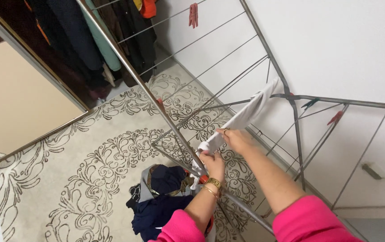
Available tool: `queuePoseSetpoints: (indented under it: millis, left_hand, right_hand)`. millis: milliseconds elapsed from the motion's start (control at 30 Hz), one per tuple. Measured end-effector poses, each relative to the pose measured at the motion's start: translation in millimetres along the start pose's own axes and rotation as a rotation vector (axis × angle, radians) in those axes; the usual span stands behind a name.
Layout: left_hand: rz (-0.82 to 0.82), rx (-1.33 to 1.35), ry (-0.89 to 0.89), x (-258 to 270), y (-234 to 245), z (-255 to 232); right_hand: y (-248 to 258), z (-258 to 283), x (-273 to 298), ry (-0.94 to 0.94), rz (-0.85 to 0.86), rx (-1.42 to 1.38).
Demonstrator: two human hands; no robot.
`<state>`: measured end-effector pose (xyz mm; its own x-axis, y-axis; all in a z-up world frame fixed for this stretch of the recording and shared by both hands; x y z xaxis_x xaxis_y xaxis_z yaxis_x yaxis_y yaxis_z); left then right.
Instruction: The person takes a white t-shirt from a laundry basket, unfolds it, and hangs it on a metal drying rack. They then take a dark blue garment, unfold it, and hang it on the same rack.
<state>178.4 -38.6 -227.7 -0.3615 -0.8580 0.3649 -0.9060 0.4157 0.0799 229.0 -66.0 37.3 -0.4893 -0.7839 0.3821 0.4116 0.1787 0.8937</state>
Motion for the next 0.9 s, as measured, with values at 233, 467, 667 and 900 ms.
queuePoseSetpoints:
  millis: [233,467,667,900]
  left_hand:
    - [0.02,0.036,-0.186,41.7,27.3,-62.4]
    - [0.068,0.005,-0.218,55.1,47.0,-71.9]
    - [0.1,0.195,-0.169,94.1,66.4,-131.8]
    - [0.214,0.826,0.254,89.2,69.6,-117.0]
  right_hand:
    - [-53.3,-43.7,-68.3,0.161,-0.088,-0.085]
    - [-19.3,-18.3,-41.3,0.118,-0.128,0.159]
    - [-23.2,-47.5,-58.1,0.03,-0.231,0.145]
    - [11.2,-12.8,-13.0,0.01,-0.227,0.083]
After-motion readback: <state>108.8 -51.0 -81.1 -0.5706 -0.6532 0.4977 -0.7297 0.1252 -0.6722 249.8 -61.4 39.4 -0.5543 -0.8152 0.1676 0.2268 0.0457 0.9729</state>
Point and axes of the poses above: each hand's wrist, its own x-axis away from the middle knuckle, its own y-axis out of the back of the hand, z = x × y, the point moved 3 cm from there along -x, towards the middle knuckle, and after that the axes turned 10 degrees about z, right-handed, at the moved point
